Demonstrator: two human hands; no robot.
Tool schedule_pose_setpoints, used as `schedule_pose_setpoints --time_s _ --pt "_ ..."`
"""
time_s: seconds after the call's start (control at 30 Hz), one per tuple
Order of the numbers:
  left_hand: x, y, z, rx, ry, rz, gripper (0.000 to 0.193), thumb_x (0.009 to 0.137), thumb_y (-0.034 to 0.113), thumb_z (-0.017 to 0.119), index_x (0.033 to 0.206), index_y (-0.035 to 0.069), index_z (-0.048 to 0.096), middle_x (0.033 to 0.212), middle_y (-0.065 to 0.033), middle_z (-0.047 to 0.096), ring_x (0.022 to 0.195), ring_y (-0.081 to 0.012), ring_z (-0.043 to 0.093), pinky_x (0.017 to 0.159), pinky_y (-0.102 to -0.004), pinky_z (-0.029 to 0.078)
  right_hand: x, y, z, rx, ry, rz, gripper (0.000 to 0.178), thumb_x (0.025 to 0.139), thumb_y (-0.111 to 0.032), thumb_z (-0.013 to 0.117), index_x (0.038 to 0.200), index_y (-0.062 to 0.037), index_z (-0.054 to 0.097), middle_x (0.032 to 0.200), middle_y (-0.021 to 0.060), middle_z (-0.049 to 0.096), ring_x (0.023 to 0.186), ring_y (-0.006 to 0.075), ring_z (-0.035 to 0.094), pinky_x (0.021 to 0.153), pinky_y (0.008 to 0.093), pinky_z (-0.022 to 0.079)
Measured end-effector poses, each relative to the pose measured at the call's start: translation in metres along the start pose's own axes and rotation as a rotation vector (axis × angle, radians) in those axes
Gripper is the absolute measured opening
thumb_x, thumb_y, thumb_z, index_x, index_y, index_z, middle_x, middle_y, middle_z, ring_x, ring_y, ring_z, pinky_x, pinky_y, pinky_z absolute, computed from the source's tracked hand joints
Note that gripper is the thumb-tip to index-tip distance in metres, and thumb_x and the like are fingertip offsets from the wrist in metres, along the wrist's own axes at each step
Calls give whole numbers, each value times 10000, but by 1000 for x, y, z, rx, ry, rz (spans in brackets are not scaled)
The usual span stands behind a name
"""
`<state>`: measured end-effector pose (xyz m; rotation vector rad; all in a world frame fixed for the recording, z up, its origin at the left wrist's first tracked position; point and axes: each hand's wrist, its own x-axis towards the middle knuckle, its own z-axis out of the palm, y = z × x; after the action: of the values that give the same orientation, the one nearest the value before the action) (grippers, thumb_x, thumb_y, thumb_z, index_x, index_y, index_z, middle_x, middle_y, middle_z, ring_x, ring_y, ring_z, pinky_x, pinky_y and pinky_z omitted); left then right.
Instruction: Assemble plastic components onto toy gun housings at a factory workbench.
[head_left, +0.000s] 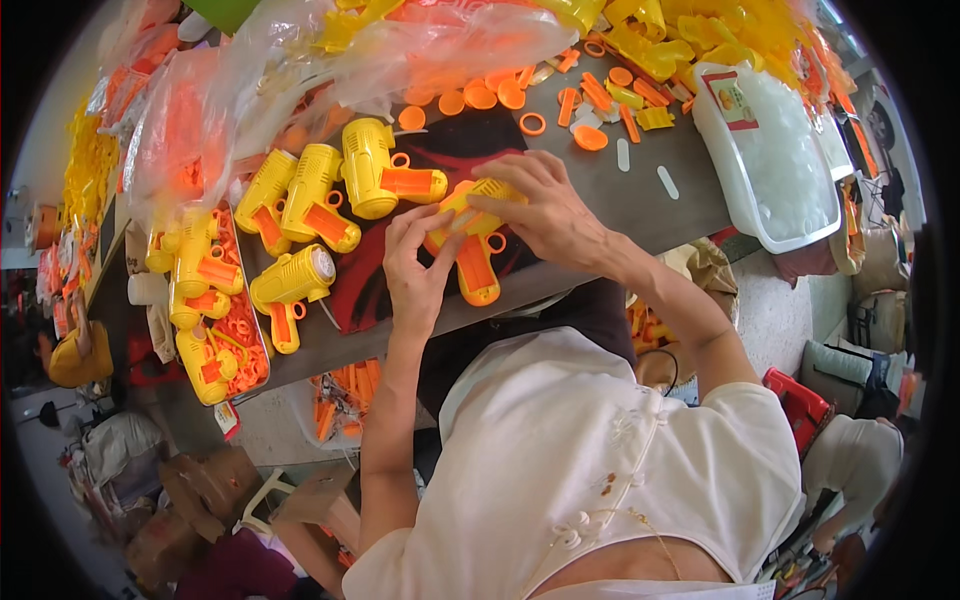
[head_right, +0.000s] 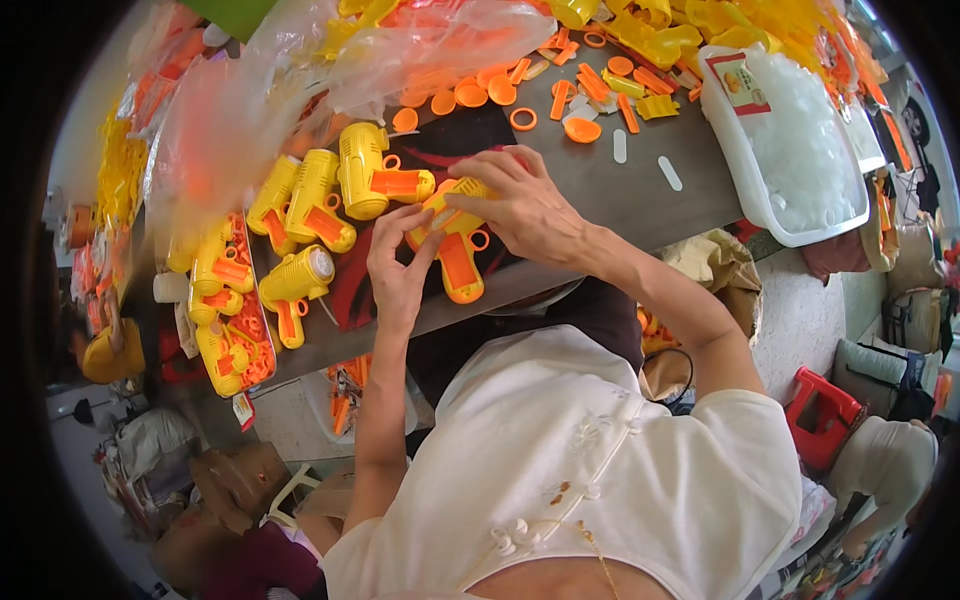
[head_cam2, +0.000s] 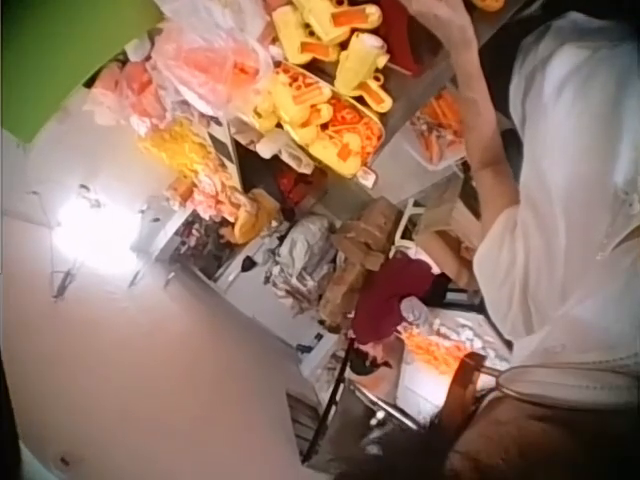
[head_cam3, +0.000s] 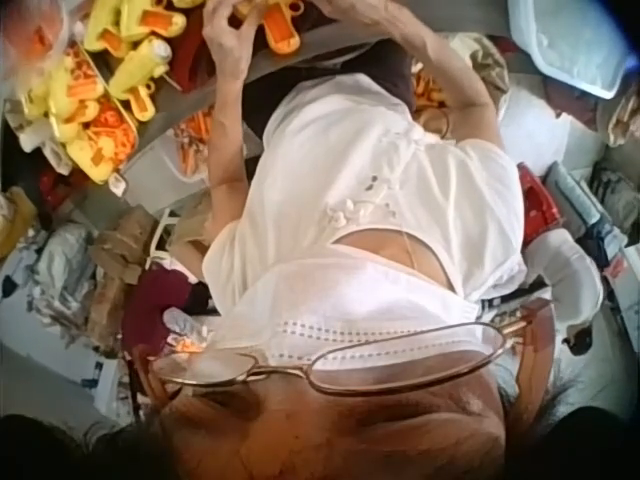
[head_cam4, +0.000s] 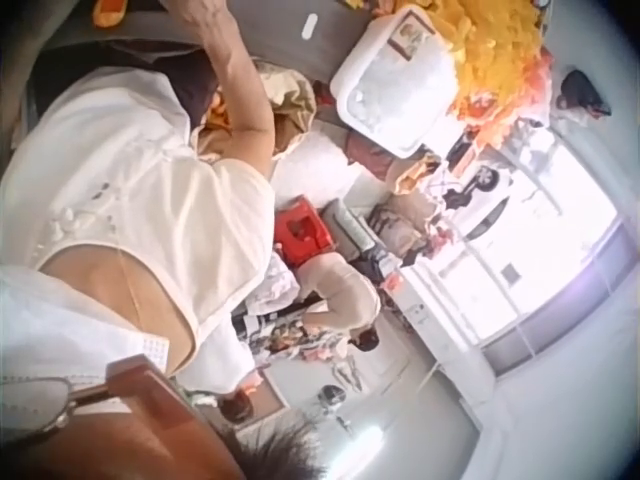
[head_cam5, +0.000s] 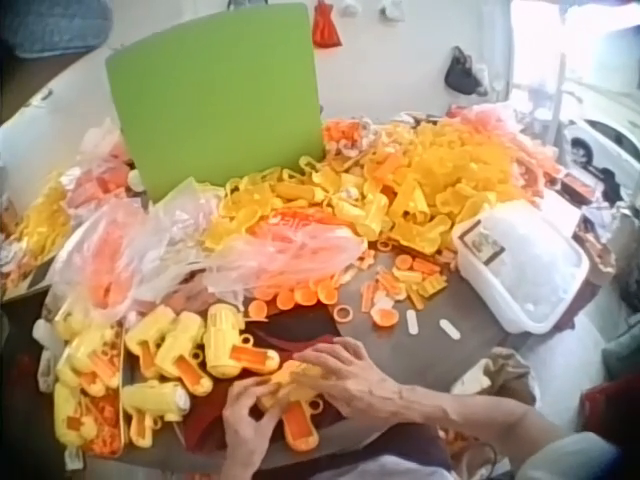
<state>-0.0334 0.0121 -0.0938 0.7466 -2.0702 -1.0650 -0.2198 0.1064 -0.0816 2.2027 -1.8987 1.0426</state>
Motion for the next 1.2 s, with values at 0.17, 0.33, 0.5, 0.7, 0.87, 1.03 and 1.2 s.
schedule_pose_setpoints --time_s 0.17,0.33,0.5,0.7,0.87,1.03,1.2 --pt "-4 -4 5 404 119 430 215 754 30 732 963 58 688 1077 -92 592 994 -277 585 828 -361 509 0 8 -2 49 -124 -50 380 823 -48 635 1200 -80 612 1221 102 569 1176 250 502 1023 450 352" --pt "-6 -7 7 414 128 407 238 748 13 730 977 73 700 1083 -88 583 968 -284 588 779 -362 518 33 17 -6 632 -238 438 357 882 -198 622 1214 -67 602 1181 127 596 1149 274 526 979 404 410" --pt "-6 -7 9 395 103 397 253 766 -22 710 1007 52 694 1107 -125 578 984 -301 580 808 -384 492 53 31 -2 303 -555 388 520 810 -386 696 1207 -65 601 1118 138 640 1079 285 589 935 375 451" --pt "-7 -9 6 476 98 489 233 753 -17 709 977 49 703 1108 -117 571 998 -315 584 803 -383 516 61 39 11 367 -666 396 621 708 -448 758 1190 -87 605 1059 110 668 1025 286 612 919 393 457" --pt "-13 -10 -9 -105 63 148 232 889 15 610 1120 8 636 1307 -140 455 1172 -276 533 972 -396 471 31 32 -8 223 -508 69 716 707 -383 784 1294 -72 514 1163 141 591 1103 317 522 936 426 443" --pt "-23 -6 2 -303 -44 -299 807 870 246 679 1483 29 201 1448 -117 360 1299 -234 431 1062 -383 382 14 3 2 841 -162 198 642 850 -308 706 1382 -65 439 1228 130 524 1218 282 453 1068 386 332" --pt "-5 14 -11 -343 -75 8 959 676 220 852 1464 89 320 1326 -116 456 1193 -267 487 1014 -400 402 14 42 -21 585 -95 70 308 944 -270 577 1143 -44 642 1116 122 598 1075 260 551 947 379 433"
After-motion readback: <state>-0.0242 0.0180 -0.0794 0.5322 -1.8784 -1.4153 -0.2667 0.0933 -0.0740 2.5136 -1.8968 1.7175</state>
